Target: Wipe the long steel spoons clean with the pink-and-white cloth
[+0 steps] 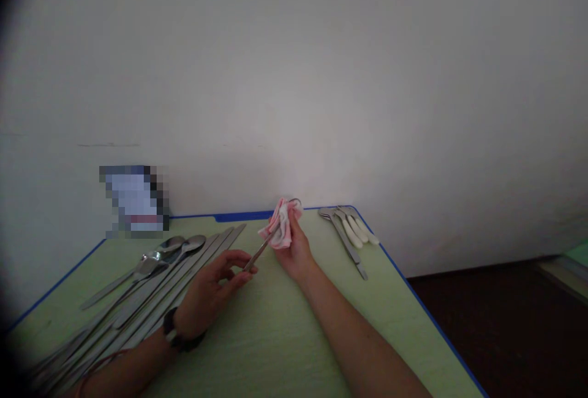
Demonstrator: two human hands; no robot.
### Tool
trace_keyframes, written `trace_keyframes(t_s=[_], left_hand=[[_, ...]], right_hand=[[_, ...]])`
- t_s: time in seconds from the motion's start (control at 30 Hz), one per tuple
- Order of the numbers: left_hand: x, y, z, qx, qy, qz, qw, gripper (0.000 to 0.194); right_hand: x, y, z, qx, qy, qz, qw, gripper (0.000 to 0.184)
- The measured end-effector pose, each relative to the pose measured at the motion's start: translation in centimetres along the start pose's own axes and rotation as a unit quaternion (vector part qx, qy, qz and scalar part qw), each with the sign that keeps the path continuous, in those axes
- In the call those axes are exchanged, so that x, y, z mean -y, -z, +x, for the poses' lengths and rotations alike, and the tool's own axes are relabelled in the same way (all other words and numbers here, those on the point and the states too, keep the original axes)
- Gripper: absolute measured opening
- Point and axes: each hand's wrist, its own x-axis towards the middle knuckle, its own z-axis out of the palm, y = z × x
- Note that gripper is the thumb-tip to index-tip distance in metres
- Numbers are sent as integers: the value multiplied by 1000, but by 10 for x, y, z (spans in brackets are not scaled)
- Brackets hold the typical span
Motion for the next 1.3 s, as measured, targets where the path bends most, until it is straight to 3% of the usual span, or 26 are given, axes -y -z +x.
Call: trace_keyframes(t_s=[0.1,0.23,0.43,0.73,0.97,1.07,1.2,1.3], left_hand=[[-2,2,1,84,12,36,996,27],[-5,6,2,204,-21,80,975,27],[-10,11,3,270,-23,-6,963,31],[-7,8,8,207,35,-29,977,33],[-3,9,10,34,27,22,999,38],[1,10,11,-14,25,29,999,35],[2,7,8,27,24,107,994,33],[2,3,3,84,-34,231,969,32]], right_hand=[[-3,-2,-5,21,-24,-26,999,19],[-8,-3,-12,76,-76,-90,990,25],[-8,-2,-13,68,-83,-66,992,26],[-8,-6,-11,35,-44,-41,998,37],[-3,1,-7,17,-15,16,1000,44],[-3,3,-4,14,0,18,1000,43],[-5,3,-1,2,17,5,1000,42],[-8,2,2,-21,19,-13,1000,35]])
